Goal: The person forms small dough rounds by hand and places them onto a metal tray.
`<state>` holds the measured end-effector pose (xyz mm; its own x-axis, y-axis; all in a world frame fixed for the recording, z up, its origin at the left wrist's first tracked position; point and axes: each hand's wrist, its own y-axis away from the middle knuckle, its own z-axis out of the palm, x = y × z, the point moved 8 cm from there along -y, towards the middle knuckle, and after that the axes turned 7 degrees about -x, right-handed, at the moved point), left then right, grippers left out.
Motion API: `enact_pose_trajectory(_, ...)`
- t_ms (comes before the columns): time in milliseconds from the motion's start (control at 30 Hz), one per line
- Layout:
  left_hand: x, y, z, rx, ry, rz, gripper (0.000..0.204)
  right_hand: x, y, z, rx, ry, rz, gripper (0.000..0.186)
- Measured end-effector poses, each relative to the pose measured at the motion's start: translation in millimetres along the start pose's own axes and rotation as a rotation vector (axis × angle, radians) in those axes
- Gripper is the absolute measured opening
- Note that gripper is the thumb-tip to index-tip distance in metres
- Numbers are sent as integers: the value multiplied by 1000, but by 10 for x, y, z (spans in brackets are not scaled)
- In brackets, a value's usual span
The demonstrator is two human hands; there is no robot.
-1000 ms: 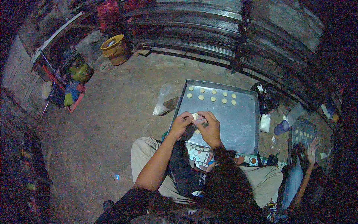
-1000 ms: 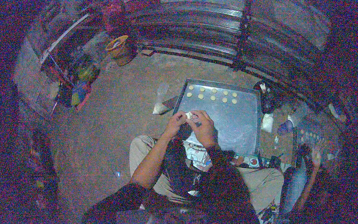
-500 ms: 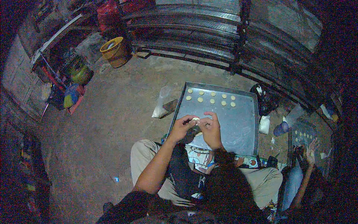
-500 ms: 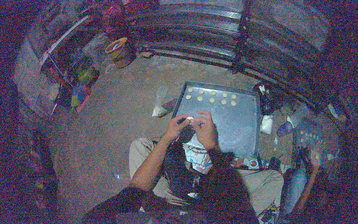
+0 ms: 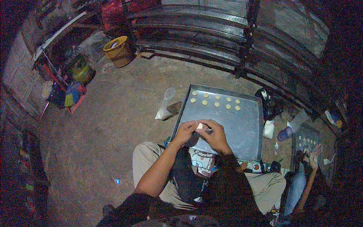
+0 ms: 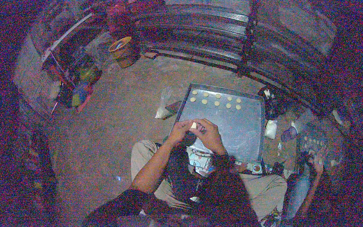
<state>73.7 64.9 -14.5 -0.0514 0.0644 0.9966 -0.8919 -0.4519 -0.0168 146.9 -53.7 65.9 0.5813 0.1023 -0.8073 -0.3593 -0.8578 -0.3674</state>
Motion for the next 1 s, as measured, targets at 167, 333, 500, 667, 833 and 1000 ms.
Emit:
enact_pose_trajectory(167, -97, -2, 80, -108, 85, -154, 35, 14, 27, -18, -14, 217, -73, 37)
enact_pose_trajectory(333, -34, 14, 101, -105, 212, -133, 34, 48, 46, -97, 32, 263, 1, 34)
enact_pose_trajectory(500, -143, -43, 61, -123, 270, -112, 34, 123, 47, -98, 67, 241, -100, 34)
enact_pose_trajectory(667, -8, -39, 77, -133, 27, 37, 32, 190, 38, -75, -62, 151, 12, 35)
enact_pose_trajectory(833, -82, -86, 5, -82, -104, 128, 23, 151, 32, -171, -127, 124, 106, 35)
enact_pose_trajectory(1000, 16, -26, 74, -99, -187, -13, 22, 176, 50, -106, -68, 303, 27, 26)
